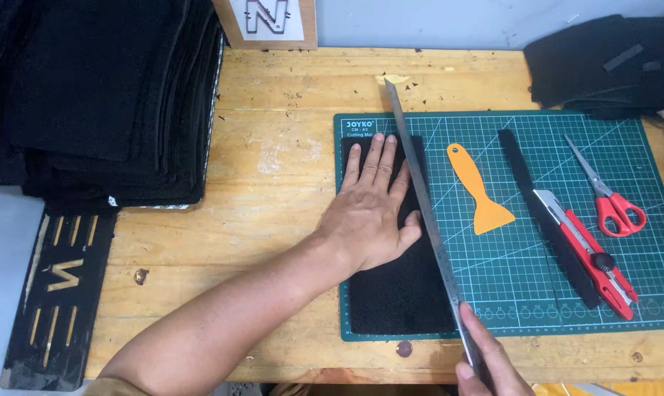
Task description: Measuring and cutting a piece of black fabric using a ruler, utility knife, and scissors
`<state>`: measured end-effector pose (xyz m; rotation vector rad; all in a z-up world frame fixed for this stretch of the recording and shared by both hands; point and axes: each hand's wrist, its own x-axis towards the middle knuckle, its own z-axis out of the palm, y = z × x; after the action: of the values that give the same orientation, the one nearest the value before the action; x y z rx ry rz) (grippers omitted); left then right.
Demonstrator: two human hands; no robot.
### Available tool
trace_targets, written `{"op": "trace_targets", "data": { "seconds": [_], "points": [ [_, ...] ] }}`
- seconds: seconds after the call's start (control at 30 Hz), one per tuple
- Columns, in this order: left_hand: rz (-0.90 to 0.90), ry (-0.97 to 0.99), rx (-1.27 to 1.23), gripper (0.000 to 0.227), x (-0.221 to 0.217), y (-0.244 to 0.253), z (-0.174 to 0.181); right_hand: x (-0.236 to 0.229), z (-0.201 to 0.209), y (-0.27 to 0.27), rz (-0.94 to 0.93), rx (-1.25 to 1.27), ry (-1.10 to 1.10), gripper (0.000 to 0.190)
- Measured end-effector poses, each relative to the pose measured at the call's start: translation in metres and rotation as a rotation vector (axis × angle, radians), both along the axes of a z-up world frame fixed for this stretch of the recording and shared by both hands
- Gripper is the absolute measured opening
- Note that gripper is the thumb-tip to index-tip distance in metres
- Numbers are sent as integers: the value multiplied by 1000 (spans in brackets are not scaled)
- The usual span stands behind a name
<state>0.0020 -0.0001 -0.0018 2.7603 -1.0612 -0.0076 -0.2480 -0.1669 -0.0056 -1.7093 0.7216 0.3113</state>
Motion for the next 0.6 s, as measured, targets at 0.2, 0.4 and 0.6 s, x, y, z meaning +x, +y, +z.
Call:
{"op": "trace_targets", "data": {
  "seconds": [0.2, 0.4, 0.6],
  "points": [
    [-1, -44, 23, 84, 0, 0, -4, 28, 37, 16, 221, -532, 443, 78],
    [10, -29, 78, 80, 0, 0, -3, 21, 30, 14, 367, -827, 325, 75],
    [17, -23, 79, 78, 0, -1, -6, 21, 35, 21, 252, -915, 198, 67]
  ]
}}
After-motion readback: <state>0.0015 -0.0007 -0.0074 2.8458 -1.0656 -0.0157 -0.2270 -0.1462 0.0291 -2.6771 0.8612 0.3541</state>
